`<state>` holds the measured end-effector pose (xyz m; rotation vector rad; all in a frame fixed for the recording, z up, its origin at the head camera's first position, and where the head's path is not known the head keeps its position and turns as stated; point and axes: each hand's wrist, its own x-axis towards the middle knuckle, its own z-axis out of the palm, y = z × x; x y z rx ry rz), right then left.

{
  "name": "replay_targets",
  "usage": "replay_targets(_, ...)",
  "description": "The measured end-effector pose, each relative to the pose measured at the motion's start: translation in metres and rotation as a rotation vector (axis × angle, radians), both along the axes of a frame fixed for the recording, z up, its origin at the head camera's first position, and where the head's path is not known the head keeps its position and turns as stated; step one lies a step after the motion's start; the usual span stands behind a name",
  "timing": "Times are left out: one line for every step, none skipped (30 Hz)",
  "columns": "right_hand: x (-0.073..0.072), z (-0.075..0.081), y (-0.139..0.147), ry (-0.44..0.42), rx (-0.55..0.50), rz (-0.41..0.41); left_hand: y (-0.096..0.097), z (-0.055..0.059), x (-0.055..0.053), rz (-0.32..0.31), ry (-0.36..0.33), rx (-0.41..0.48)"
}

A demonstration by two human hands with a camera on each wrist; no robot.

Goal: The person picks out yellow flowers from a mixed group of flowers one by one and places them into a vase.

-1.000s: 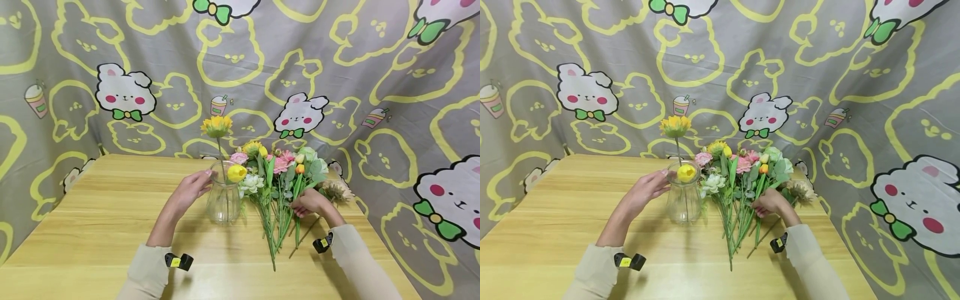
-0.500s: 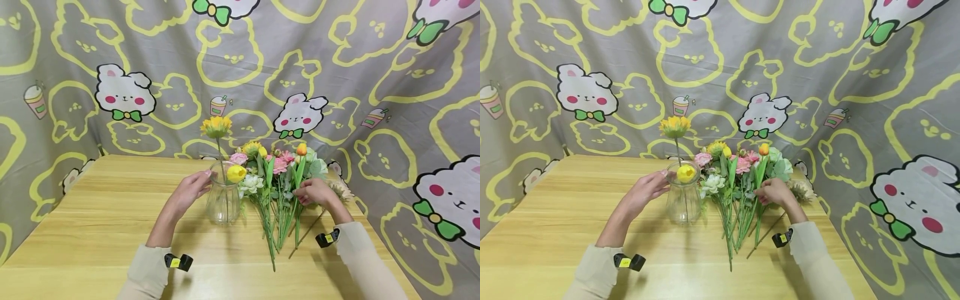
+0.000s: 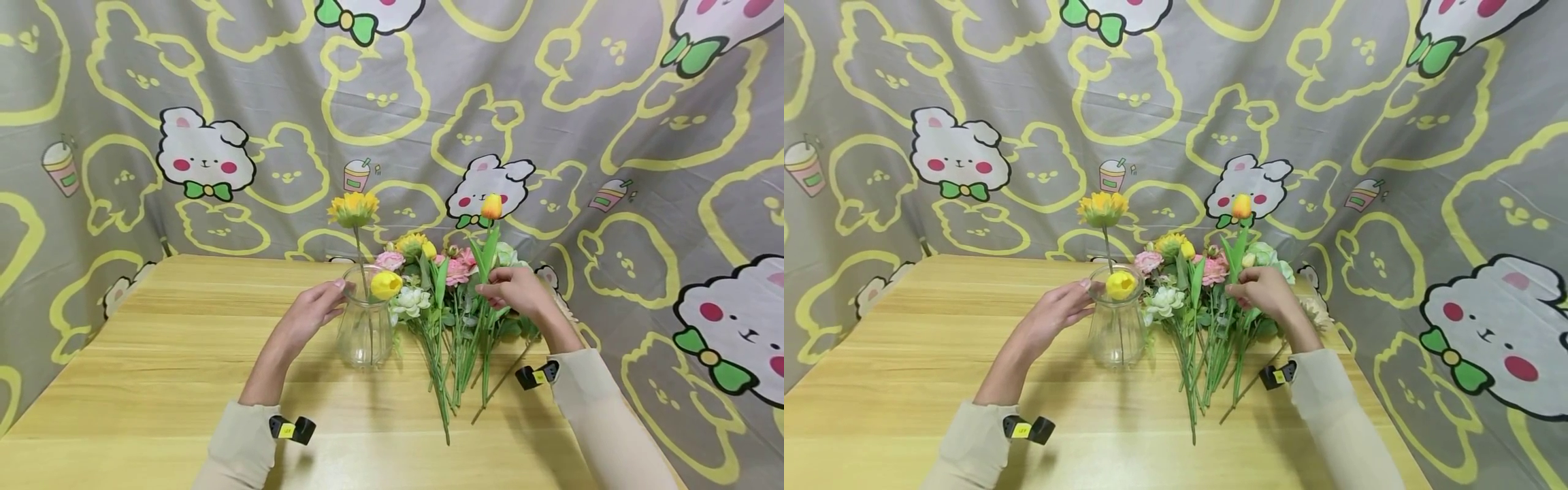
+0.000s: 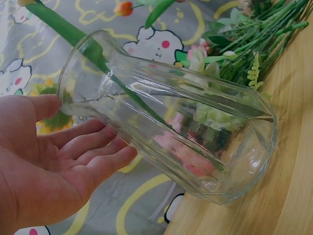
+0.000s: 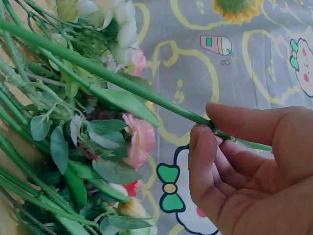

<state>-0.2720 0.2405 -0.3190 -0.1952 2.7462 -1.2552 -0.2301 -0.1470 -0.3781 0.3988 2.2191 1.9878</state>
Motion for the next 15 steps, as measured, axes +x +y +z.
replay_targets(0.000,0.001,-0.001,0.002,0.009,0.000,0.000,0.000,0.000,0.001,0.001,-0.001)
replay_targets(0.001,0.002,-0.002,0.006,0.018,0.001,0.000,0.000,0.000,0.001,0.001,-0.003)
replay_targets(0.001,0.003,-0.002,0.011,0.025,0.003,0.001,0.000,0.000,0.001,0.002,-0.005)
replay_targets(0.001,0.004,-0.003,0.014,0.031,0.002,0.001,0.000,0.000,0.001,0.002,-0.005)
replay_targets(0.002,0.005,-0.004,0.019,0.039,-0.004,0.001,0.000,0.000,0.002,0.002,-0.004)
replay_targets(0.002,0.006,-0.005,0.023,0.043,-0.009,0.001,0.000,0.000,0.002,0.001,-0.002)
replay_targets(0.002,0.007,-0.006,0.030,0.048,-0.009,0.001,0.000,0.000,0.002,0.001,0.000)
replay_targets(0.002,0.008,-0.007,0.037,0.053,-0.008,0.001,0.000,0.000,0.000,0.000,0.002)
replay_targets(0.002,0.010,-0.009,0.046,0.063,-0.005,0.001,0.000,0.000,-0.002,0.002,0.001)
replay_targets(0.002,0.011,-0.010,0.054,0.071,-0.002,0.001,0.001,0.000,-0.002,0.001,0.002)
replay_targets(0.002,0.012,-0.012,0.064,0.077,0.004,0.001,0.001,0.000,-0.002,0.002,0.002)
replay_targets(0.002,0.013,-0.014,0.076,0.086,0.014,0.001,0.001,0.000,0.001,0.004,0.001)
replay_targets(0.002,0.015,-0.016,0.088,0.093,0.019,0.001,0.001,0.000,0.000,0.005,-0.001)
replay_targets(0.002,0.016,-0.017,0.100,0.100,0.021,0.001,0.001,0.001,0.000,0.006,-0.003)
replay_targets(0.002,0.018,-0.019,0.112,0.107,0.018,0.001,0.001,0.001,0.001,0.008,-0.005)
